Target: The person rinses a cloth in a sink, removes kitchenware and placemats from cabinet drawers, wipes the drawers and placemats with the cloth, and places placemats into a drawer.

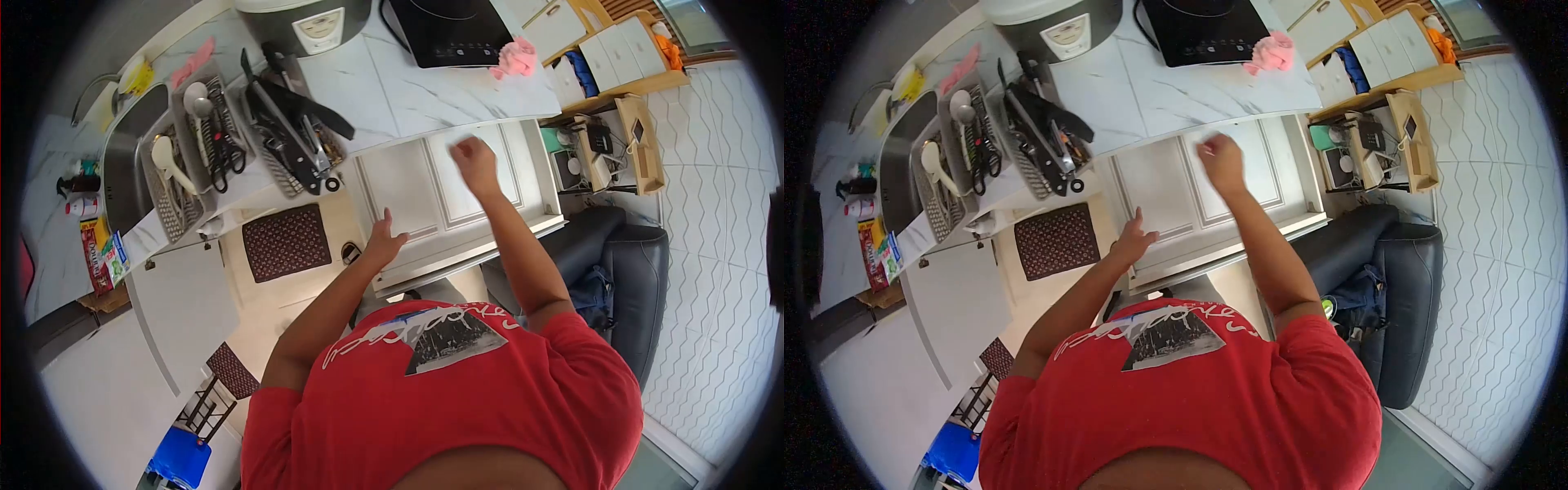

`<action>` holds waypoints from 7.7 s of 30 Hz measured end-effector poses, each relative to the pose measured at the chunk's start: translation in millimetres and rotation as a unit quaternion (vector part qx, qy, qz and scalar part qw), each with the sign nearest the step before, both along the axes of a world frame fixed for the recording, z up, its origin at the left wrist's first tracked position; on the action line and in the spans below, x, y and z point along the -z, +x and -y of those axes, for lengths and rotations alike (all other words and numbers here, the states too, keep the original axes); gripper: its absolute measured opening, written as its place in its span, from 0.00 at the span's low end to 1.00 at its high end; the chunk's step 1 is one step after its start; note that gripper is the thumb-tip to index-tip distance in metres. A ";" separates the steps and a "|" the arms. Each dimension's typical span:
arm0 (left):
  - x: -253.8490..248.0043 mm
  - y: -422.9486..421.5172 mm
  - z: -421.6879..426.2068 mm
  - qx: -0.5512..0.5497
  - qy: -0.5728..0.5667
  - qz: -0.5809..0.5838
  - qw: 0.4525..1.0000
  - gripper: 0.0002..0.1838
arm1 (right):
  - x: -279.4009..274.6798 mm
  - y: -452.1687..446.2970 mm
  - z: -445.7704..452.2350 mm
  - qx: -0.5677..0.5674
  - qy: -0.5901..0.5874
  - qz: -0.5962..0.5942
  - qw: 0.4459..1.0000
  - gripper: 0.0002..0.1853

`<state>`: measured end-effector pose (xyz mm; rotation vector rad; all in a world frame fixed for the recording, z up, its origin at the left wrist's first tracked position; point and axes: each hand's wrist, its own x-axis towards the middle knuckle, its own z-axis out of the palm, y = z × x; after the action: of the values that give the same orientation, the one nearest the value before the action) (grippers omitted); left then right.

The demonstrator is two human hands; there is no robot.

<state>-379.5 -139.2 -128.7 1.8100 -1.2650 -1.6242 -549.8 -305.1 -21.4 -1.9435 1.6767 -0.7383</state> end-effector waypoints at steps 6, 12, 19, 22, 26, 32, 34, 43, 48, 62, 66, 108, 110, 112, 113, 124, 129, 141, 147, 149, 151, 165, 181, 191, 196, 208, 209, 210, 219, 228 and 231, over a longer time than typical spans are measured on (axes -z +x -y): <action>12.9 -43.0 29.8 -0.140 0.039 0.290 0.946 0.54 | 122.6 -184.9 21.8 0.269 0.214 -0.184 0.921 0.32; 10.8 -62.1 44.0 -0.277 0.036 0.305 0.910 0.52 | 131.4 -187.5 21.8 0.216 0.235 -0.179 0.931 0.36; 22.4 -78.4 59.5 -0.345 0.010 0.386 0.855 0.52 | 125.0 -167.8 24.0 0.172 0.202 -0.161 0.950 0.33; 35.3 -75.2 46.9 -0.367 0.030 0.446 0.816 0.51 | 131.1 -150.6 15.3 0.118 0.204 -0.167 0.957 0.32; 13.0 -67.8 48.6 -0.351 0.121 0.401 0.838 0.51 | 145.0 -110.8 -4.5 0.072 0.188 -0.114 0.973 0.29; 18.0 -61.8 48.6 -0.335 0.137 0.419 0.832 0.51 | 144.8 -106.8 1.3 0.062 0.153 -0.047 0.985 0.24; 23.2 -52.0 42.0 -0.381 0.059 0.286 0.877 0.41 | 156.4 -127.8 13.8 0.014 0.230 0.091 0.969 0.24; -128.2 -52.5 62.3 -0.373 0.107 -0.292 0.874 0.17 | 81.0 -171.6 52.2 -0.077 0.344 0.224 0.909 0.08; -180.9 -44.6 60.3 -0.365 0.135 -0.301 0.871 0.16 | -5.5 -175.2 142.5 -0.110 0.136 0.250 0.952 0.11; -304.4 -11.3 -75.3 -0.535 0.089 -0.206 0.814 0.15 | 77.7 -131.2 56.8 -0.056 0.301 0.173 0.936 0.11; -311.6 34.4 -141.2 -0.490 0.028 -0.212 0.845 0.18 | 107.9 -108.1 22.7 -0.125 0.200 0.048 0.971 0.07; -70.4 20.0 -473.6 -0.770 0.014 -0.229 0.595 0.21 | -69.3 113.9 31.3 -0.126 0.107 0.425 0.890 0.08; -74.9 10.4 -464.9 -0.790 0.021 -0.193 0.582 0.19 | -78.6 133.2 31.5 -0.176 0.027 0.417 0.891 0.07; -93.1 0.5 -454.1 -0.803 0.054 -0.156 0.573 0.18 | -97.8 156.4 -9.4 -0.272 0.008 0.409 0.871 0.05; -94.5 -7.8 -458.7 -0.797 0.057 -0.175 0.575 0.18 | -103.7 172.3 -48.6 -0.330 0.042 0.421 0.844 0.06; -24.3 -153.4 -514.3 -0.869 0.047 -0.343 0.353 0.15 | 194.1 238.1 -373.6 -0.505 0.493 0.003 0.708 0.13; -6.1 -208.3 -548.5 -0.906 0.042 -0.326 0.265 0.15 | 266.7 289.1 -520.4 -0.642 0.323 -0.071 0.691 0.21; 33.5 -235.4 -573.8 -0.894 0.082 -0.329 0.293 0.18 | 219.8 207.4 -491.4 -0.727 0.274 -0.048 0.628 0.11; 29.6 -209.2 -563.2 -0.833 0.115 -0.428 0.331 0.22 | 112.8 112.4 -294.3 -0.522 0.387 0.134 0.748 0.05; 36.4 -204.5 -560.4 -0.827 0.129 -0.433 0.335 0.23 | 88.0 88.7 -214.3 -0.510 0.214 0.179 0.814 0.06; 32.4 -196.4 -552.5 -0.817 0.144 -0.430 0.357 0.25 | 78.2 56.4 -131.1 -0.384 0.070 0.061 0.919 0.10; 66.6 -182.5 -389.2 -0.834 0.167 -0.376 0.368 0.23 | 149.0 54.5 142.0 -0.366 -0.175 -0.234 0.883 0.33; 64.2 -182.0 -366.5 -0.840 0.163 -0.370 0.361 0.27 | 21.6 19.9 25.0 -0.331 -0.274 0.073 0.900 0.17; 70.0 -182.0 -370.7 -0.830 0.179 -0.358 0.388 0.26 | 53.3 51.3 36.8 -0.500 -0.331 0.001 0.800 0.13; 68.2 -181.3 -363.7 -0.824 0.166 -0.374 0.392 0.26 | 150.1 138.9 49.9 -0.510 -0.338 -0.071 0.787 0.16; 67.8 -183.8 -368.6 -0.813 0.169 -0.376 0.411 0.25 | 54.8 -14.2 -29.6 -0.545 -0.302 -0.105 0.775 0.18; 67.7 -183.7 -367.4 -0.810 0.159 -0.380 0.417 0.24 | 41.5 -6.8 -26.6 -0.510 -0.289 -0.030 0.810 0.17; 67.6 -183.5 -366.3 -0.809 0.162 -0.380 0.419 0.24 | 25.5 4.8 -23.2 -0.469 -0.273 0.044 0.839 0.17; 71.6 -190.8 -369.6 -0.810 0.172 -0.385 0.409 0.25 | 39.1 -1.6 45.3 -0.478 -0.329 -0.002 0.814 0.09; 65.0 -184.7 -375.0 -0.819 0.211 -0.340 0.411 0.26 | 171.3 -65.3 248.5 -0.344 -0.274 -0.324 0.837 0.17; 65.8 -185.5 -374.6 -0.815 0.203 -0.340 0.423 0.25 | 147.4 -52.0 193.2 -0.254 -0.177 -0.328 0.893 0.14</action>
<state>-565.0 235.4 -194.6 1.1348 1.2193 -0.9228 -601.8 -498.2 -168.8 -2.9715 1.2779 -0.1855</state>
